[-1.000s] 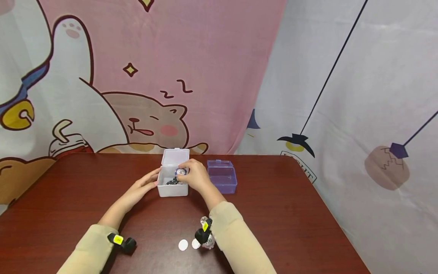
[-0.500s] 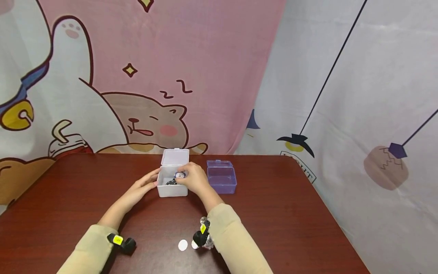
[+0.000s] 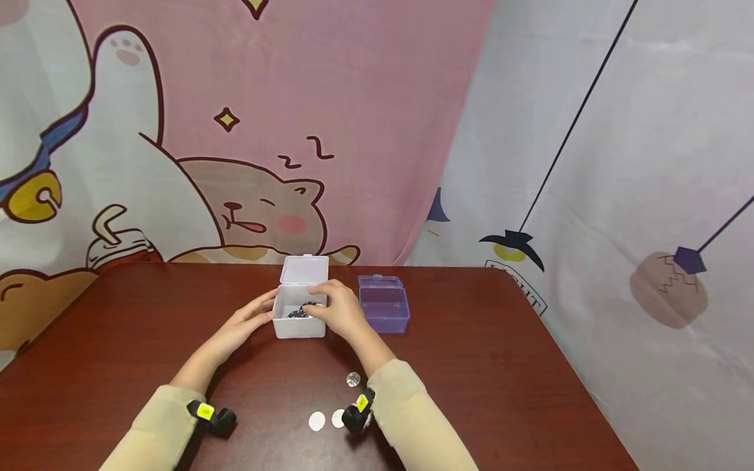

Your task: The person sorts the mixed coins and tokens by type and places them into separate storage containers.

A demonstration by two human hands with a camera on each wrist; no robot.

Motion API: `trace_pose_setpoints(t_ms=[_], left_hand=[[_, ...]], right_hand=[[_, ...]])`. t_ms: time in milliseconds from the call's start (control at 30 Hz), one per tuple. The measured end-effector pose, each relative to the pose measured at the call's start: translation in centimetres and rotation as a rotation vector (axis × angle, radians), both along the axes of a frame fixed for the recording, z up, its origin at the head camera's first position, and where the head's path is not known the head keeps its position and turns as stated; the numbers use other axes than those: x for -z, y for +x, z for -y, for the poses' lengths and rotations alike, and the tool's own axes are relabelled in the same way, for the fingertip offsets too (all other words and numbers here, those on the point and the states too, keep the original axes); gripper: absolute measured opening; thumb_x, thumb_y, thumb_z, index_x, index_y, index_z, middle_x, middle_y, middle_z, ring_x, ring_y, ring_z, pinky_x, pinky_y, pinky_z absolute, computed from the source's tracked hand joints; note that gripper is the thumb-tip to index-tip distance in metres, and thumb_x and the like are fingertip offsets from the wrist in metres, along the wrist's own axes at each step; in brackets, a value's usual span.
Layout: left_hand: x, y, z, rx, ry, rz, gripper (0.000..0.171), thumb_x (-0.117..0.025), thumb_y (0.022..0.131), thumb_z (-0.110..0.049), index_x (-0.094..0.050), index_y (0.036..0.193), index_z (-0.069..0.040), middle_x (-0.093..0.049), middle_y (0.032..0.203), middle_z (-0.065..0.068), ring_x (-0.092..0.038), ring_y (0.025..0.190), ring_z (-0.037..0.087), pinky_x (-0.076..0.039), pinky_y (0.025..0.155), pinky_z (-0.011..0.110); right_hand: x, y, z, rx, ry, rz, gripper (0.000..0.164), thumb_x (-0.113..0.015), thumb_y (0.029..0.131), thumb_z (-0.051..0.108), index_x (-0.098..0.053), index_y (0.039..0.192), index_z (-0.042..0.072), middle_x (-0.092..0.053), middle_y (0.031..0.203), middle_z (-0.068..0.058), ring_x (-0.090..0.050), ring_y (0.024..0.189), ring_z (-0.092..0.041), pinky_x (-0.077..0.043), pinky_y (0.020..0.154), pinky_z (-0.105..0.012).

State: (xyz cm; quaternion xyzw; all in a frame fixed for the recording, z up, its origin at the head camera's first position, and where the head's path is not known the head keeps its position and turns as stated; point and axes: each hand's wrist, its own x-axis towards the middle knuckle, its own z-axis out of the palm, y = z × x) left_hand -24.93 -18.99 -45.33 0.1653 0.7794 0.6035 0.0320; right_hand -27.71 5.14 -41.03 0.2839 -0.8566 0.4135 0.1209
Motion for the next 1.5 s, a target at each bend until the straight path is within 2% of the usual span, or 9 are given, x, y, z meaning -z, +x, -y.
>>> trace_pose_setpoints(t_ms=[167, 233, 300, 400, 500, 667, 900, 1300, 1500], left_hand=[[-0.6, 0.1, -0.1, 0.005, -0.005, -0.018, 0.054, -0.052, 0.099, -0.014, -0.034, 0.149, -0.01, -0.041, 0.144, 0.023, -0.036, 0.132, 0.039, -0.025, 0.104, 0.059], [-1.4, 0.6, -0.3, 0.006, -0.003, -0.018, 0.054, -0.052, 0.099, -0.013, -0.033, 0.149, -0.007, -0.04, 0.143, 0.026, -0.036, 0.131, 0.04, -0.025, 0.103, 0.06], [-2.1, 1.1, -0.4, 0.01, -0.001, -0.014, 0.054, -0.052, 0.099, -0.011, -0.032, 0.149, -0.003, -0.039, 0.143, 0.028, -0.035, 0.131, 0.042, -0.025, 0.103, 0.06], [-2.4, 1.3, -0.5, 0.011, 0.011, -0.004, 0.054, -0.051, 0.099, -0.01, -0.032, 0.148, -0.003, -0.038, 0.143, 0.028, -0.035, 0.131, 0.043, -0.024, 0.104, 0.061], [-1.5, 0.7, -0.3, 0.002, 0.006, -0.001, 0.054, -0.052, 0.099, -0.012, -0.033, 0.149, -0.008, -0.04, 0.143, 0.026, -0.035, 0.132, 0.041, -0.023, 0.104, 0.06], [-0.4, 0.0, 0.0, -0.01, -0.007, -0.002, 0.054, -0.054, 0.099, -0.016, -0.035, 0.149, -0.013, -0.041, 0.144, 0.021, -0.036, 0.132, 0.037, -0.024, 0.104, 0.059], [-0.3, 0.0, -0.1, -0.017, -0.005, 0.017, 0.054, -0.054, 0.098, -0.019, -0.036, 0.149, -0.018, -0.042, 0.144, 0.018, -0.036, 0.132, 0.036, -0.024, 0.105, 0.059], [-0.1, -0.1, -0.2, -0.017, -0.004, 0.018, 0.053, -0.054, 0.099, -0.019, -0.037, 0.149, -0.019, -0.042, 0.144, 0.018, -0.036, 0.133, 0.036, -0.022, 0.105, 0.059], [-0.1, 0.1, -0.2, -0.015, -0.009, 0.009, 0.054, -0.054, 0.099, -0.019, -0.036, 0.149, -0.015, -0.042, 0.144, 0.02, -0.035, 0.133, 0.036, -0.023, 0.105, 0.059]], right_hand=[[-0.5, 1.0, -1.0, -0.009, -0.046, 0.002, 0.034, -0.082, 0.075, 0.016, -0.073, 0.106, 0.004, -0.066, 0.099, -0.003, -0.049, 0.064, -0.015, -0.04, 0.057, -0.024], [-0.6, 1.4, -1.4, -0.015, -0.053, 0.005, 0.035, -0.083, 0.075, 0.015, -0.073, 0.106, 0.004, -0.066, 0.1, -0.003, -0.046, 0.063, -0.011, -0.04, 0.057, -0.025], [-0.6, 1.8, -1.9, -0.021, -0.054, 0.005, 0.035, -0.083, 0.075, 0.015, -0.073, 0.106, 0.004, -0.066, 0.1, -0.002, -0.046, 0.063, -0.011, -0.039, 0.056, -0.024], [-0.5, 2.4, -2.6, -0.044, -0.063, 0.002, 0.033, -0.082, 0.076, 0.015, -0.073, 0.106, 0.004, -0.066, 0.101, -0.005, -0.046, 0.063, -0.014, -0.038, 0.055, -0.025], [-0.3, 2.9, -3.3, -0.055, -0.06, -0.001, 0.033, -0.082, 0.076, 0.016, -0.073, 0.106, 0.007, -0.067, 0.101, -0.008, -0.047, 0.064, -0.017, -0.039, 0.056, -0.025], [-0.1, 3.7, -4.4, -0.065, -0.045, 0.018, 0.035, -0.082, 0.075, 0.015, -0.072, 0.107, 0.005, -0.066, 0.101, -0.004, -0.048, 0.067, -0.017, -0.04, 0.058, -0.026], [0.5, 4.7, -5.9, -0.097, -0.028, 0.023, 0.037, -0.082, 0.076, 0.019, -0.072, 0.108, 0.005, -0.066, 0.102, 0.002, -0.049, 0.067, -0.021, -0.04, 0.058, -0.026], [1.3, 6.0, -8.9, -0.128, 0.046, 0.061, 0.039, -0.081, 0.077, 0.021, -0.071, 0.111, 0.004, -0.066, 0.099, -0.009, -0.046, 0.066, -0.016, -0.038, 0.057, -0.024], [1.8, 6.3, -10.6, -0.158, 0.059, 0.085, 0.039, -0.081, 0.077, 0.02, -0.07, 0.111, 0.004, -0.065, 0.093, -0.008, -0.047, 0.066, -0.017, -0.039, 0.058, -0.025]])
